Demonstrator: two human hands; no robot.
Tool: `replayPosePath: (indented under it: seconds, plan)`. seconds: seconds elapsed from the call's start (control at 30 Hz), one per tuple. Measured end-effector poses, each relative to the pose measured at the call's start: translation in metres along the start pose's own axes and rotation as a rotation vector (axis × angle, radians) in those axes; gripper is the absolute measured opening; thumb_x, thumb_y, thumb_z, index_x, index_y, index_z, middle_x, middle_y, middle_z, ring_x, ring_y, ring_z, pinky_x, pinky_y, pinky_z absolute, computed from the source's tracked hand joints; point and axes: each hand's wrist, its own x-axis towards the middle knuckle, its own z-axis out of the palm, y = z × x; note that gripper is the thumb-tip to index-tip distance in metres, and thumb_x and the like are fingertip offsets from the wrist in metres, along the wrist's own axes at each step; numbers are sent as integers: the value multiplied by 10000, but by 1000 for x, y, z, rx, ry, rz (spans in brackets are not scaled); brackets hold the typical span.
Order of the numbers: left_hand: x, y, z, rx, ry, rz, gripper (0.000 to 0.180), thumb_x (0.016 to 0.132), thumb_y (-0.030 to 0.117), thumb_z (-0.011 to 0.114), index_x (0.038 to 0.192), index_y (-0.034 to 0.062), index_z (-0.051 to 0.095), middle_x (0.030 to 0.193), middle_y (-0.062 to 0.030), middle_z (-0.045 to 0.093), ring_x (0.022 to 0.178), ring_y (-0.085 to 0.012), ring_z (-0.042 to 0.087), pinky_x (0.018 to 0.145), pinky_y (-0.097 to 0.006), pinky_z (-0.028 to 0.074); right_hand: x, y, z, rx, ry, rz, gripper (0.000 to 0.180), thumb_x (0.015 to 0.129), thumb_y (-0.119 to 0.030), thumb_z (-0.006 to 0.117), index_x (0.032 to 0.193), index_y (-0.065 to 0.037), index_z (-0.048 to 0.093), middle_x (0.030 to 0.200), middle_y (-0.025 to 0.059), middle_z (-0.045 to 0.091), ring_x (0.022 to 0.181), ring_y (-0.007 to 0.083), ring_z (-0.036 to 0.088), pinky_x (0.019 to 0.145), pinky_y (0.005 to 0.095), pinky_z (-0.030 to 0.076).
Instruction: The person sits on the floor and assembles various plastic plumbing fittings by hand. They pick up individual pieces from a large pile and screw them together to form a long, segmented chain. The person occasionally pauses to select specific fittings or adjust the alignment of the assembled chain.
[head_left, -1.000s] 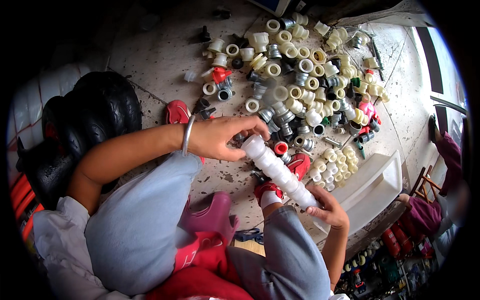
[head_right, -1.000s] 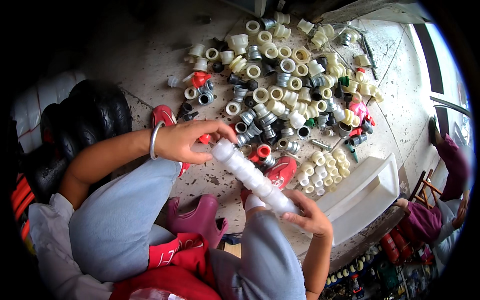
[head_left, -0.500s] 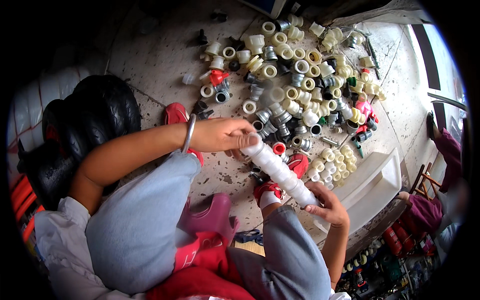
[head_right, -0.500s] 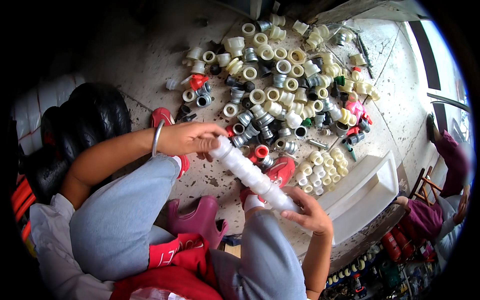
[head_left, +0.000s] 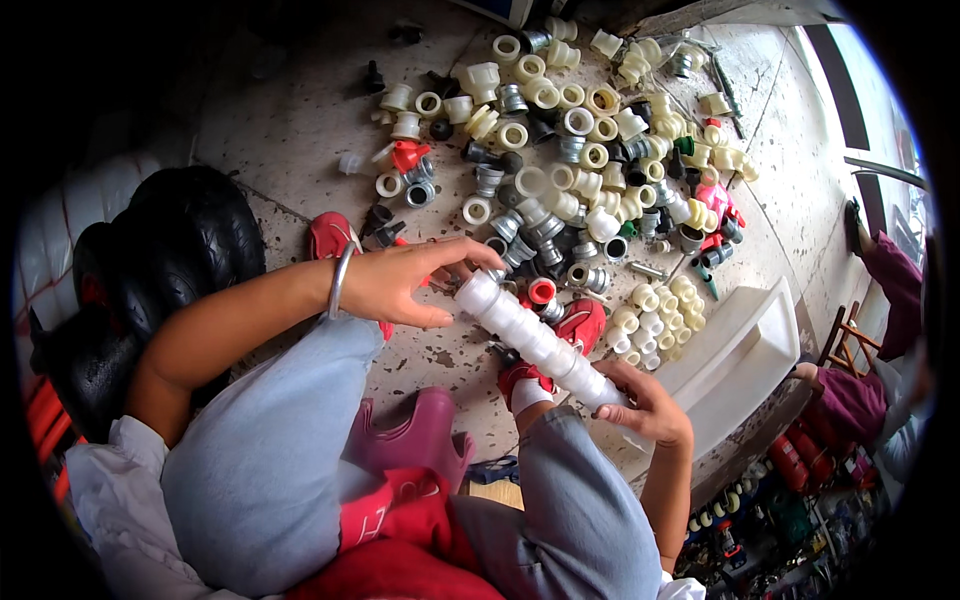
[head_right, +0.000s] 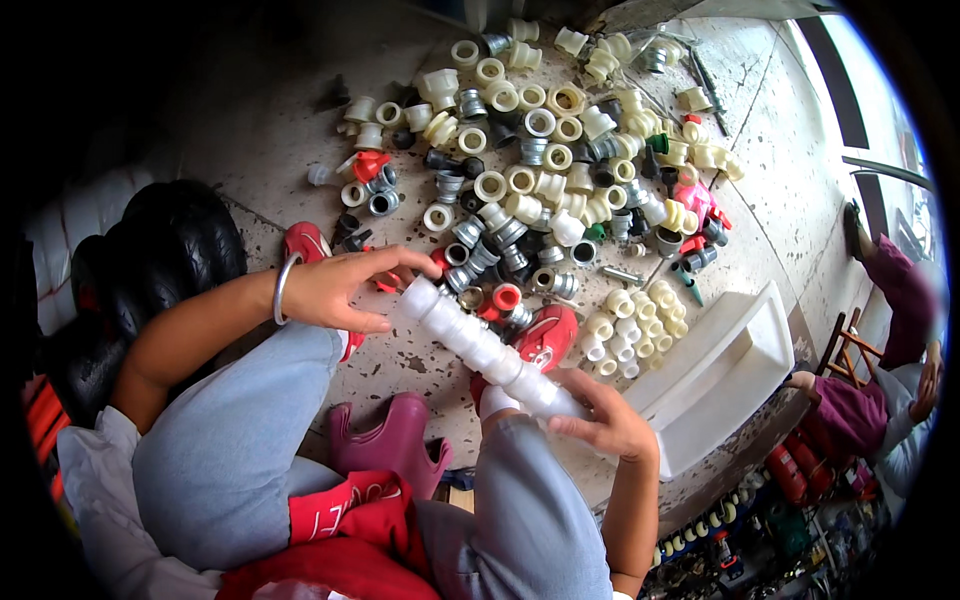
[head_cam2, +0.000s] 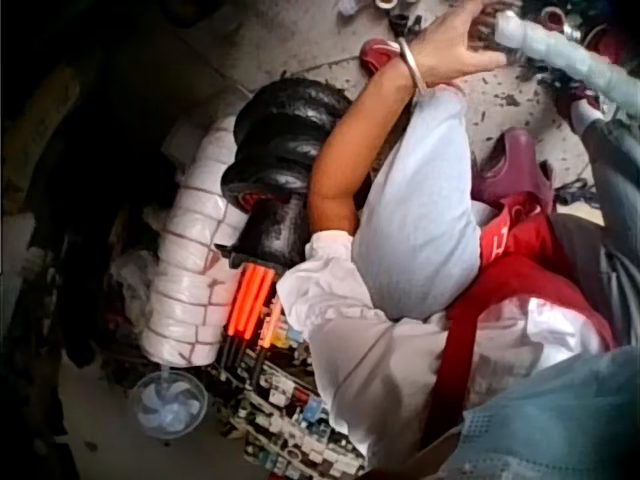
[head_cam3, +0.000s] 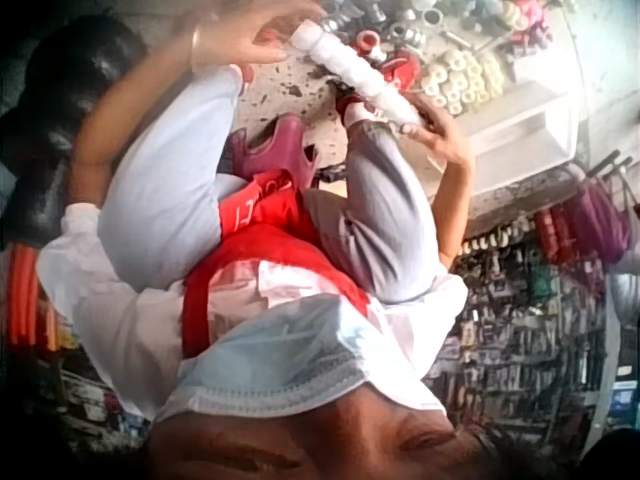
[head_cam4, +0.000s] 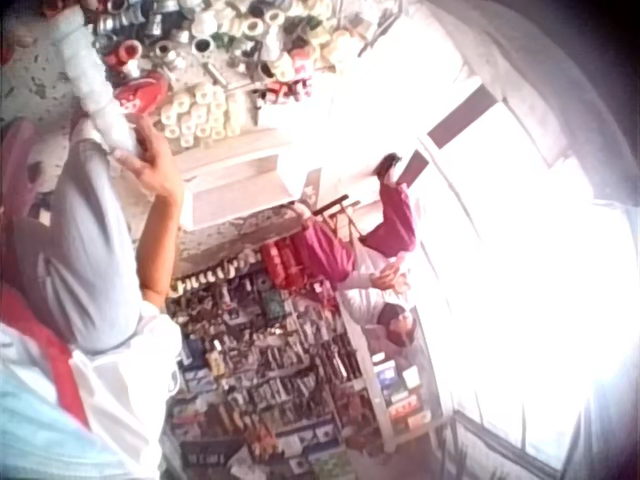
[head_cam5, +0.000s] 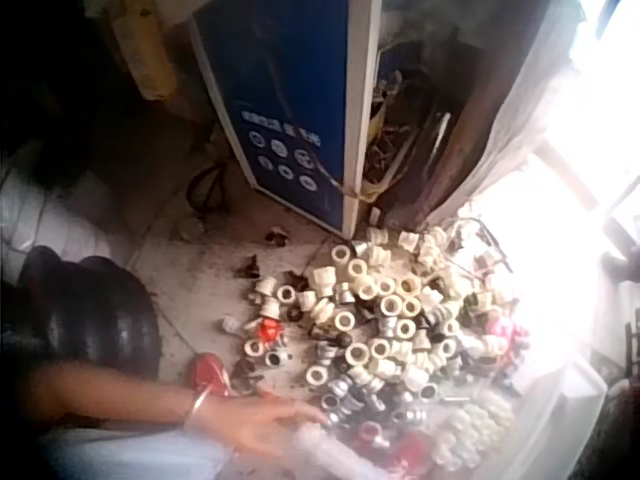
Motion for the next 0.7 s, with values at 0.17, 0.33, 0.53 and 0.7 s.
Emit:
replayPosePath:
  seconds: [0.17,0.33,0.53,0.7]
  plan:
    - [8,-3,-8,-298,-158,-453,509,898,219,701,1312,34,469,1210,-92,569,1118,-190,579,993,-344,466,3,-1,-1,-143,-16,-65,578,823,-259,778,1286,-16,531,1052,76,622,957,179,590,857,336,474]
    - [5,-17,3,46,76,244,457,987,348,561,1287,21,452,1077,-115,631,947,-169,659,864,-317,548,2,-3,1,-73,-3,-59,574,815,-248,788,1274,-14,537,1040,72,620,945,167,586,847,330,473]
    - [2,-14,0,-222,-122,-186,423,960,216,623,1303,35,454,1176,-108,594,1059,-179,623,922,-317,510,4,3,0,-121,-10,-80,577,811,-248,791,1271,-10,537,1045,73,616,952,161,588,854,331,471]
    - [2,-6,0,-301,-64,-145,432,969,226,610,1315,20,453,1205,-126,576,1025,-172,632,913,-320,520,4,2,3,-8,10,-59,583,805,-252,795,1271,-12,538,1039,76,616,957,168,593,853,331,470]
